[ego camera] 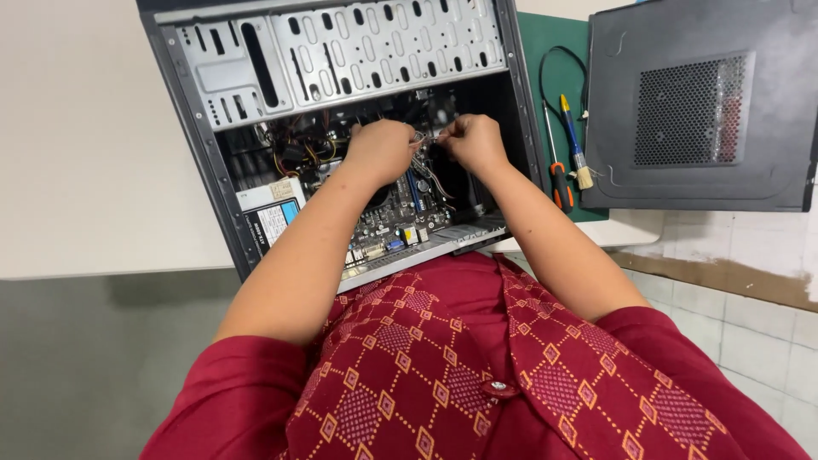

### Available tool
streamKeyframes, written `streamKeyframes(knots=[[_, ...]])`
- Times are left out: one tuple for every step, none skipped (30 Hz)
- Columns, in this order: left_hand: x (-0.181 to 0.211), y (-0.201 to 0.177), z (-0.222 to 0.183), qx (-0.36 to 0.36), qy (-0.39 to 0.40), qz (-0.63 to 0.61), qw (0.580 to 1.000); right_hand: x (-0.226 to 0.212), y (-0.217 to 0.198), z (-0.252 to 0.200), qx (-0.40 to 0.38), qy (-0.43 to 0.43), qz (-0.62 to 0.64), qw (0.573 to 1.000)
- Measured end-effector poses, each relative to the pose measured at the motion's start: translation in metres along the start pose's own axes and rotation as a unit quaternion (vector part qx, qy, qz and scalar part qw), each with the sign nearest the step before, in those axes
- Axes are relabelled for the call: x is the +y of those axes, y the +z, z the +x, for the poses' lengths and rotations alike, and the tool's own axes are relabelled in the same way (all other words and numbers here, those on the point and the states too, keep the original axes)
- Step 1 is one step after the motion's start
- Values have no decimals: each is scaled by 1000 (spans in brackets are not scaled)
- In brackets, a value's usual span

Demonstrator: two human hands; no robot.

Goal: Reconnecting various internal power and data cables to the motherboard and components inside a desktop computer case.

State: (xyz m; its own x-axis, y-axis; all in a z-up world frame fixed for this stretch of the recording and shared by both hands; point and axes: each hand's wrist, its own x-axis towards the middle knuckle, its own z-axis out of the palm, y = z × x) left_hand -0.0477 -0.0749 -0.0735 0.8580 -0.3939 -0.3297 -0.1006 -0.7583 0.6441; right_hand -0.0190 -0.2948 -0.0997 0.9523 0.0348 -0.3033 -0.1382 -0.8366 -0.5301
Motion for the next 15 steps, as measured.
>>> streamKeyframes(knots=[[1,-2,0,1,-3,-5,1000,4,3,6,-4,-1,-4,1000],[3,-3,-1,4,-4,-10,1000,8,5,10,-1,5,-17,1000],[5,-5,-2,8,-5,-15,1000,12,8,14,2,11,-31,999],[4,-4,-3,8,-6,-19,1000,7,7,9,-1,11,-34,999],[4,-4,-3,12,-3,-20,1000,2,6,4,-10,30,-31,999],[3,-3,-4,14,1,-21,1000,-4,5,-1,-20,50,-27,998],[2,-3,-3,14,-1,-24,1000,-3,5,0,-22,50,-29,998],[2,-2,-2,15,-2,-26,1000,-2,5,1,-18,57,-17,998],[1,-1,-1,15,-4,-29,999,-1,5,2,-13,64,-6,998],[1,-3,-3,14,-5,-31,999,-2,5,0,-15,65,-7,998],[2,-5,-4,11,-1,-37,999,-4,4,-2,-27,81,38,996],[2,-7,-5,8,3,-43,999,-5,3,-4,-38,96,82,991],[2,-5,-4,6,3,-45,999,-4,3,-6,-40,98,81,991],[1,-5,-3,7,4,-41,999,-4,4,-7,-55,110,106,987],[1,-4,-2,7,6,-38,999,-4,5,-8,-70,121,130,982]])
